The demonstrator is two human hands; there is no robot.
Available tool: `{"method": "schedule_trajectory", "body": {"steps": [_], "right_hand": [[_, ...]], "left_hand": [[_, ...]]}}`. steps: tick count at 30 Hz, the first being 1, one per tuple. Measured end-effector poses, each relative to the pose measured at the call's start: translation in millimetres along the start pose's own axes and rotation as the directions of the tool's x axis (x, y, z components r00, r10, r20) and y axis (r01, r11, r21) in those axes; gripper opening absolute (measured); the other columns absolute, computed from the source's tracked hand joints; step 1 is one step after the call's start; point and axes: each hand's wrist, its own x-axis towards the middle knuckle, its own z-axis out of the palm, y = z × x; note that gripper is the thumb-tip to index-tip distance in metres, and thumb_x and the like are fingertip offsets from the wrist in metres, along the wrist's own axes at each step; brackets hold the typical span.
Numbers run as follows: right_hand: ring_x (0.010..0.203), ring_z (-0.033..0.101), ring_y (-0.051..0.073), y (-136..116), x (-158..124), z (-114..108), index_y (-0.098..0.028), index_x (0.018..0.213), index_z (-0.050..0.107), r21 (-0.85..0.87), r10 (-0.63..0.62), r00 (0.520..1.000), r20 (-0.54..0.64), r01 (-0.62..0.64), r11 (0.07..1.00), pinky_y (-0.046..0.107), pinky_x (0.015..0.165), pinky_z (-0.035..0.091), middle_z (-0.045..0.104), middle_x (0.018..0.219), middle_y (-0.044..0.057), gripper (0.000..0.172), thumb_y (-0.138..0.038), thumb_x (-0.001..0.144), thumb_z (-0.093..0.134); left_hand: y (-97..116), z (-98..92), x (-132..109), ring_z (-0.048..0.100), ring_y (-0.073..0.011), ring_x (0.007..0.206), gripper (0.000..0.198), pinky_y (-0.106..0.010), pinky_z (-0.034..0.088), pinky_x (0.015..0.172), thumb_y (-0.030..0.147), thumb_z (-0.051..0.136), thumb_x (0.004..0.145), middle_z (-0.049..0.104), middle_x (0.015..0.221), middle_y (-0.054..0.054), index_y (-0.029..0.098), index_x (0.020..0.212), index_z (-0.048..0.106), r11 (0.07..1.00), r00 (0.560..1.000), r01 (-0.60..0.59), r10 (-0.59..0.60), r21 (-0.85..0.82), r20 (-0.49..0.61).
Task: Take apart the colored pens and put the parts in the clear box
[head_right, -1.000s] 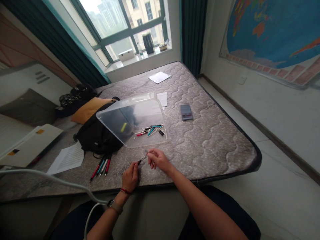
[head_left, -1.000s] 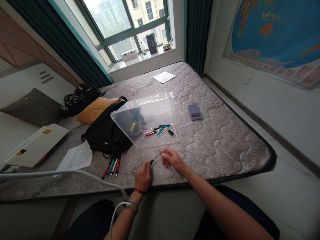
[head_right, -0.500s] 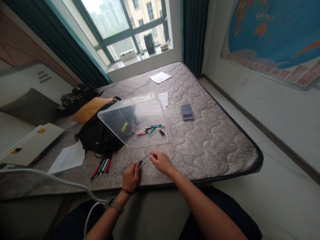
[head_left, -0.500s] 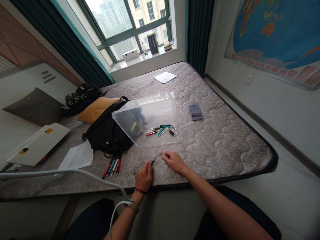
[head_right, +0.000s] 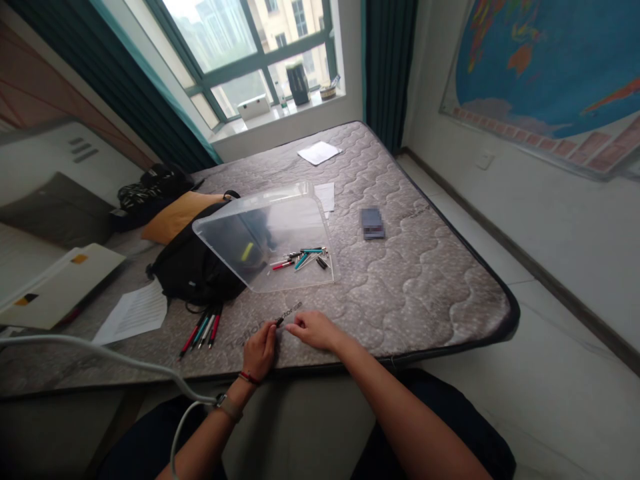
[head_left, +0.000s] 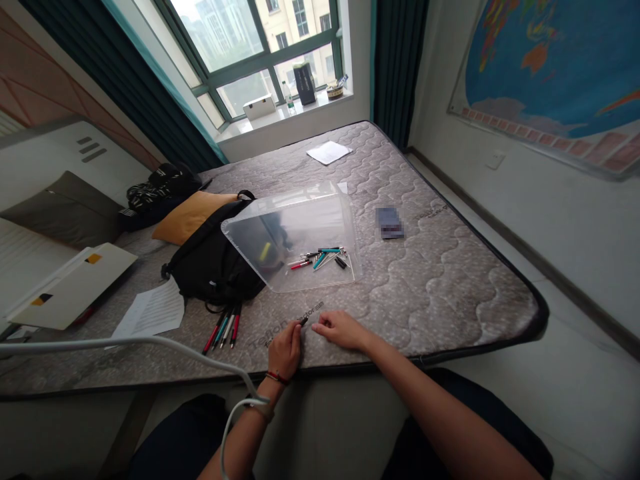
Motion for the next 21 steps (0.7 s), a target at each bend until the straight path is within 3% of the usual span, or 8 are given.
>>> {"method": "schedule_trajectory", "body": {"steps": [8,14,17,21], "right_hand": [[0.057,0.046,0.011,-2.3,-1.9,2.2,-0.017,0.063,0.057,0.02,-0.072,0.997,-0.019,0.072,0.997,0.025,0.053,0.024,0.054,0.059,-0.002,0.048,-0.056,0.09,0.053],[0.051,0.045,0.01,-2.4,-1.3,3.6,-0.018,0.059,0.051,0.159,-0.039,0.999,-0.025,0.043,0.986,0.023,0.05,0.026,0.046,0.048,-0.005,0.044,-0.046,0.093,0.049],[0.048,0.047,0.01,0.6,-0.1,5.3,-0.018,0.062,0.053,0.239,0.0,0.999,-0.039,0.009,0.971,0.022,0.05,0.029,0.047,0.048,-0.005,0.042,-0.045,0.094,0.048],[0.046,0.047,0.009,2.6,0.5,5.7,-0.018,0.06,0.052,0.305,0.016,1.0,-0.024,-0.008,0.952,0.022,0.049,0.033,0.049,0.046,-0.004,0.045,-0.047,0.094,0.046]], "left_hand": [[12.4,-10.1,-0.9,0.068,-0.018,0.095,0.03,-0.028,0.052,0.082,0.036,0.041,0.099,0.073,0.106,-0.005,0.024,0.113,0.064,0.974,0.981,-0.143,0.163,-0.173,0.105],[19.5,-13.8,2.2,0.066,-0.017,0.08,0.025,-0.029,0.051,0.075,0.039,0.048,0.095,0.069,0.091,-0.004,0.02,0.108,0.058,0.977,0.989,-0.119,0.132,-0.177,0.068],[24.5,-17.7,5.8,0.064,-0.0158,0.073,0.023,-0.027,0.048,0.069,0.039,0.046,0.096,0.067,0.082,-0.002,0.021,0.097,0.059,0.979,0.987,-0.096,0.116,-0.179,0.107],[32.2,-22.3,9.8,0.062,-0.0154,0.068,0.025,-0.026,0.045,0.065,0.04,0.042,0.097,0.066,0.077,-0.001,0.023,0.097,0.06,0.977,0.98,-0.075,0.109,-0.199,0.167]]}}
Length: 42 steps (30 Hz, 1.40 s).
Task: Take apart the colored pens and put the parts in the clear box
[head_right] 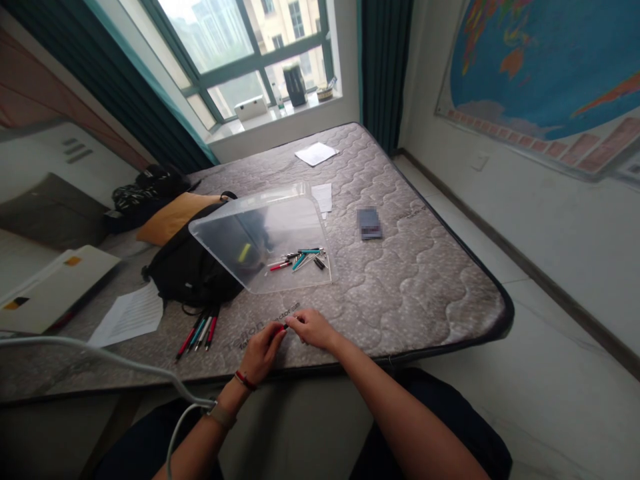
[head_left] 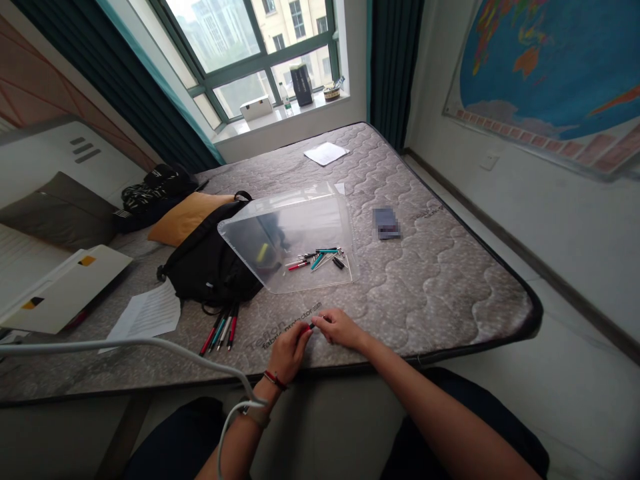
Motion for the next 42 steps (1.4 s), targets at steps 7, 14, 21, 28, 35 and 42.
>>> {"method": "schedule_trajectory", "body": {"steps": [7,14,21,28,35,42], "right_hand": [[0.046,0.046,0.009,2.4,1.3,0.3,-0.019,0.064,0.051,0.035,0.01,1.0,0.001,-0.01,0.999,0.021,0.049,0.032,0.048,0.048,-0.005,0.037,-0.042,0.092,0.051],[0.046,0.049,0.009,-0.2,0.9,0.0,-0.02,0.079,0.054,0.112,0.039,0.999,0.033,-0.043,0.993,0.02,0.045,0.033,0.052,0.055,-0.006,0.026,-0.044,0.089,0.057],[0.042,0.048,0.009,0.2,3.3,0.3,-0.019,0.061,0.05,0.006,0.085,0.996,0.004,-0.085,0.996,0.02,0.044,0.032,0.047,0.043,-0.005,0.048,-0.055,0.092,0.049],[0.041,0.052,0.009,11.3,5.2,3.1,-0.018,0.08,0.055,0.149,0.109,0.994,0.01,-0.11,0.983,0.018,0.04,0.037,0.055,0.051,-0.006,0.033,-0.051,0.086,0.059],[0.046,0.054,0.01,9.2,4.2,-0.4,-0.018,0.087,0.056,0.195,0.092,0.995,0.033,-0.097,0.976,0.017,0.038,0.041,0.056,0.058,-0.004,0.029,-0.046,0.082,0.064],[0.044,0.049,0.007,4.3,5.0,-2.1,-0.017,0.086,0.061,0.179,0.08,0.997,0.008,-0.08,0.981,0.017,0.042,0.036,0.057,0.056,-0.005,0.034,-0.051,0.085,0.062]], "left_hand": [[-2.1,1.0,2.3,0.062,-0.0156,0.066,0.032,-0.025,0.041,0.063,0.039,0.035,0.1,0.066,0.073,0.0,0.023,0.094,0.062,0.999,0.997,0.03,-0.028,-0.025,0.073],[-7.9,2.5,2.8,0.062,-0.016,0.066,0.038,-0.025,0.041,0.063,0.042,0.032,0.1,0.066,0.073,-0.001,0.022,0.088,0.063,0.996,0.995,0.044,-0.038,-0.072,0.09],[-17.5,8.9,-0.3,0.05,-0.0129,0.055,0.04,-0.024,0.036,0.056,0.048,0.045,0.095,0.055,0.058,0.002,0.019,0.076,0.067,0.989,0.997,0.08,-0.08,-0.121,0.005],[-21.9,6.6,5.5,0.052,-0.0131,0.059,0.04,-0.023,0.038,0.057,0.047,0.051,0.092,0.062,0.062,0.0,0.017,0.079,0.073,0.964,0.992,0.128,-0.128,-0.232,0.013],[-24.9,5.3,7.8,0.057,-0.0139,0.063,0.036,-0.023,0.042,0.061,0.045,0.054,0.09,0.069,0.069,-0.001,0.017,0.082,0.074,0.956,0.991,0.136,-0.133,-0.261,0.031],[-25.5,6.3,9.2,0.056,-0.0141,0.062,0.039,-0.023,0.041,0.061,0.048,0.054,0.089,0.068,0.067,-0.001,0.017,0.079,0.074,0.949,0.988,0.155,-0.152,-0.275,0.031]]}}
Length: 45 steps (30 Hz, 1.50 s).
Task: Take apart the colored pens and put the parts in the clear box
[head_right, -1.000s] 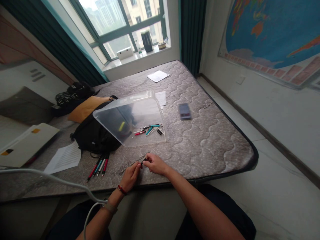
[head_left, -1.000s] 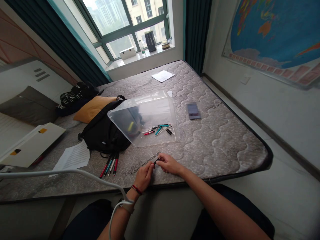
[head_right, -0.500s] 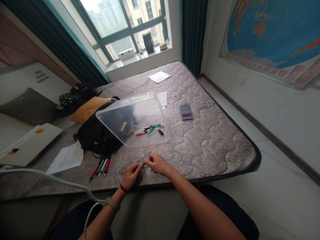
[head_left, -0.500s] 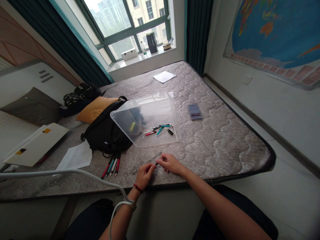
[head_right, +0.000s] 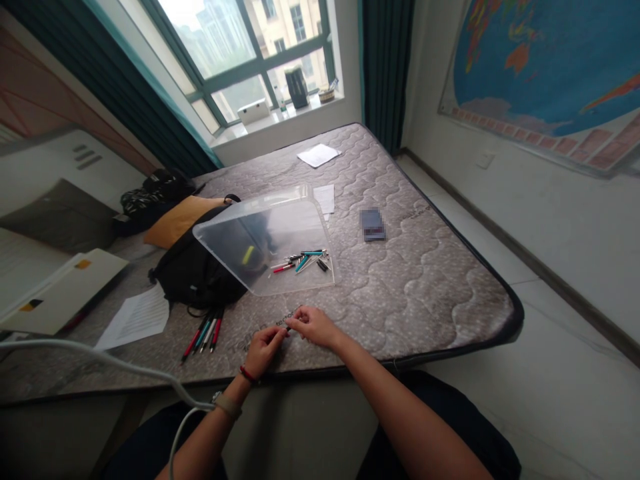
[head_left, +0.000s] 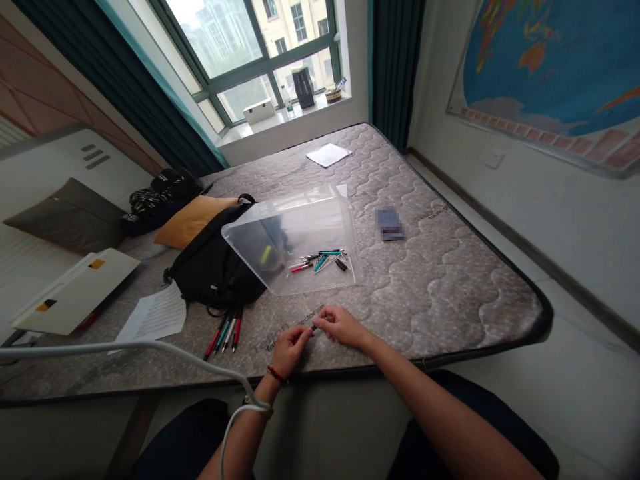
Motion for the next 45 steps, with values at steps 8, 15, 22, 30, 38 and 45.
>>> {"method": "schedule_trajectory", "body": {"steps": [8,15,22,30,38,45], "right_hand": [[0.041,0.048,0.008,2.2,2.5,0.2,-0.018,0.082,0.06,0.058,0.036,0.999,-0.012,-0.036,0.998,0.018,0.038,0.033,0.058,0.059,-0.004,0.026,-0.044,0.083,0.063],[0.042,0.046,0.008,-1.8,-2.7,-2.6,-0.02,0.093,0.055,0.101,-0.008,1.0,-0.006,0.008,0.995,0.017,0.037,0.036,0.053,0.059,-0.007,0.023,-0.036,0.081,0.065],[0.044,0.051,0.007,4.4,1.9,1.8,-0.018,0.085,0.058,0.059,0.002,1.0,-0.019,0.0,0.998,0.016,0.037,0.036,0.061,0.066,-0.002,0.027,-0.045,0.085,0.061],[0.058,0.061,0.011,7.7,0.7,1.6,-0.02,0.099,0.055,0.132,-0.041,0.998,-0.039,0.045,0.99,0.017,0.039,0.046,0.064,0.083,0.0,0.03,-0.037,0.078,0.068],[0.047,0.056,0.009,6.5,1.8,2.7,-0.018,0.085,0.058,0.052,0.03,1.0,0.0,-0.03,0.998,0.016,0.035,0.041,0.064,0.068,0.001,0.027,-0.045,0.087,0.057],[0.063,0.06,0.012,6.9,0.3,0.8,-0.02,0.102,0.057,0.078,-0.073,0.995,-0.067,0.078,0.994,0.016,0.041,0.047,0.066,0.089,0.002,0.028,-0.027,0.077,0.065]], "left_hand": [[-0.4,0.2,1.3,0.055,-0.0143,0.061,0.038,-0.024,0.039,0.06,0.048,0.057,0.088,0.068,0.066,-0.002,0.017,0.079,0.076,1.0,1.0,0.001,-0.001,-0.01,0.016],[-0.6,0.2,3.0,0.052,-0.0136,0.057,0.039,-0.024,0.037,0.057,0.048,0.054,0.089,0.063,0.059,-0.001,0.017,0.075,0.075,1.0,1.0,0.011,-0.011,-0.008,-0.001],[-1.8,1.2,4.0,0.051,-0.0129,0.056,0.038,-0.024,0.036,0.056,0.047,0.055,0.089,0.063,0.059,0.0,0.017,0.075,0.075,0.999,1.0,0.019,-0.019,-0.03,0.004],[0.3,1.0,4.7,0.052,-0.0133,0.058,0.039,-0.024,0.036,0.057,0.048,0.056,0.088,0.064,0.06,0.0,0.016,0.076,0.075,0.999,1.0,0.019,-0.019,-0.026,0.009],[1.1,1.1,4.4,0.051,-0.0126,0.057,0.039,-0.024,0.036,0.057,0.048,0.055,0.089,0.063,0.06,0.0,0.016,0.076,0.075,1.0,1.0,0.017,-0.016,-0.022,0.009],[2.1,0.9,4.9,0.051,-0.0138,0.057,0.04,-0.024,0.035,0.054,0.049,0.055,0.088,0.063,0.059,-0.001,0.017,0.076,0.075,0.999,0.999,0.03,-0.029,-0.029,0.013]]}}
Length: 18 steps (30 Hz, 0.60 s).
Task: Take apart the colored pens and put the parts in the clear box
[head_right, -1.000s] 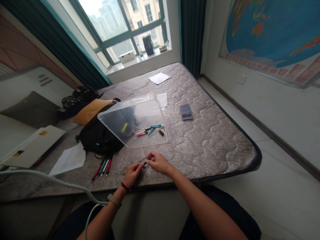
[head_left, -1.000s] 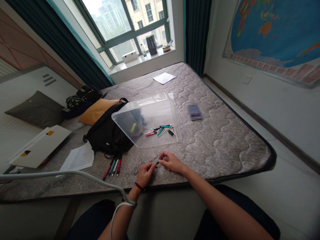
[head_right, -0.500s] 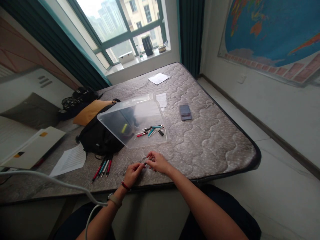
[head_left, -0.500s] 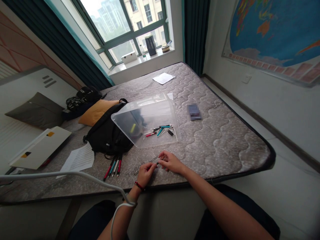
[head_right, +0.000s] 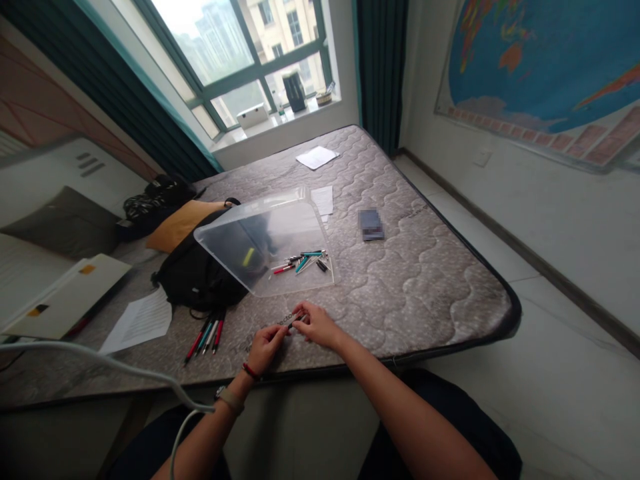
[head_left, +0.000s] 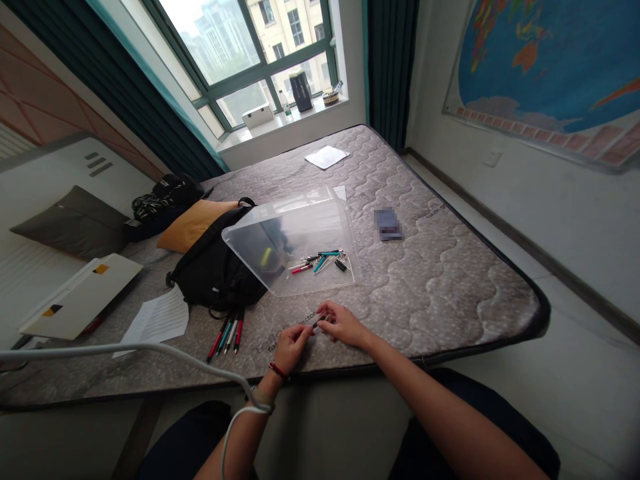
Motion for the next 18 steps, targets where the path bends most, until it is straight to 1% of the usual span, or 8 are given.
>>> {"method": "schedule_trajectory", "body": {"steps": [2,4,6,8,10,12,15,18], "right_hand": [[0.067,0.06,0.011,-0.8,-0.4,-0.9,-0.02,0.107,0.057,-0.005,-0.028,1.0,0.008,0.029,1.0,0.016,0.044,0.049,0.066,0.098,0.004,0.034,-0.022,0.075,0.066],[0.069,0.06,0.011,-1.7,-0.7,-1.0,-0.02,0.111,0.058,-0.011,-0.036,0.999,0.003,0.036,0.999,0.016,0.044,0.048,0.066,0.102,0.005,0.038,-0.023,0.074,0.068],[0.065,0.06,0.011,-2.1,-0.6,-0.4,-0.019,0.107,0.059,-0.011,-0.004,1.0,0.007,0.004,1.0,0.016,0.041,0.046,0.067,0.095,0.005,0.034,-0.031,0.077,0.069],[0.059,0.059,0.012,-1.8,-0.1,0.6,-0.018,0.096,0.06,-0.005,0.057,0.998,0.028,-0.057,0.998,0.016,0.039,0.045,0.067,0.08,0.003,0.027,-0.04,0.081,0.065],[0.057,0.059,0.012,-0.7,0.4,1.4,-0.017,0.087,0.06,-0.005,0.091,0.995,0.033,-0.091,0.996,0.016,0.039,0.044,0.066,0.071,0.002,0.026,-0.042,0.083,0.062],[0.057,0.06,0.012,0.7,0.7,1.4,-0.017,0.086,0.059,-0.007,0.074,0.997,0.011,-0.074,0.997,0.016,0.039,0.044,0.066,0.07,0.001,0.024,-0.041,0.083,0.063],[0.058,0.059,0.012,2.2,0.5,0.3,-0.018,0.09,0.059,-0.002,0.029,0.999,-0.018,-0.029,1.0,0.016,0.039,0.046,0.065,0.073,0.0,0.025,-0.04,0.08,0.066],[0.059,0.059,0.012,2.4,0.6,-0.4,-0.018,0.091,0.058,0.007,0.025,0.999,-0.026,-0.025,1.0,0.017,0.039,0.047,0.063,0.074,0.0,0.026,-0.04,0.079,0.067]], "left_hand": [[-0.1,-0.2,0.1,0.051,-0.0143,0.057,0.041,-0.024,0.034,0.053,0.05,0.054,0.088,0.062,0.058,0.0,0.017,0.076,0.075,1.0,1.0,0.0,0.0,-0.002,-0.004],[-0.2,-0.4,0.2,0.051,-0.0143,0.056,0.041,-0.024,0.034,0.054,0.05,0.054,0.088,0.061,0.057,0.0,0.017,0.076,0.075,1.0,1.0,-0.004,0.004,0.003,-0.009],[-0.5,-0.5,0.3,0.051,-0.0139,0.056,0.041,-0.024,0.035,0.054,0.05,0.055,0.088,0.062,0.057,0.0,0.017,0.075,0.075,1.0,1.0,-0.011,0.012,0.009,-0.014],[-1.4,-0.3,0.5,0.052,-0.0136,0.056,0.041,-0.024,0.035,0.055,0.05,0.055,0.088,0.063,0.058,0.0,0.016,0.074,0.075,1.0,1.0,-0.017,0.018,0.013,-0.015],[-2.5,0.1,0.6,0.052,-0.0134,0.056,0.04,-0.024,0.035,0.055,0.049,0.055,0.088,0.063,0.059,0.0,0.017,0.075,0.075,1.0,1.0,-0.021,0.022,0.015,-0.015],[-3.2,0.5,0.7,0.052,-0.0132,0.057,0.039,-0.024,0.036,0.056,0.048,0.055,0.088,0.063,0.059,0.0,0.017,0.075,0.075,1.0,1.0,-0.023,0.023,0.014,-0.019],[-3.0,0.8,0.8,0.053,-0.0137,0.059,0.038,-0.024,0.037,0.058,0.047,0.055,0.089,0.065,0.062,-0.001,0.017,0.077,0.075,1.0,0.999,-0.024,0.024,0.003,-0.028],[-2.4,1.0,0.6,0.054,-0.0141,0.059,0.038,-0.024,0.037,0.058,0.048,0.055,0.088,0.066,0.063,-0.001,0.017,0.077,0.075,1.0,0.999,-0.017,0.017,-0.006,-0.031]]}}
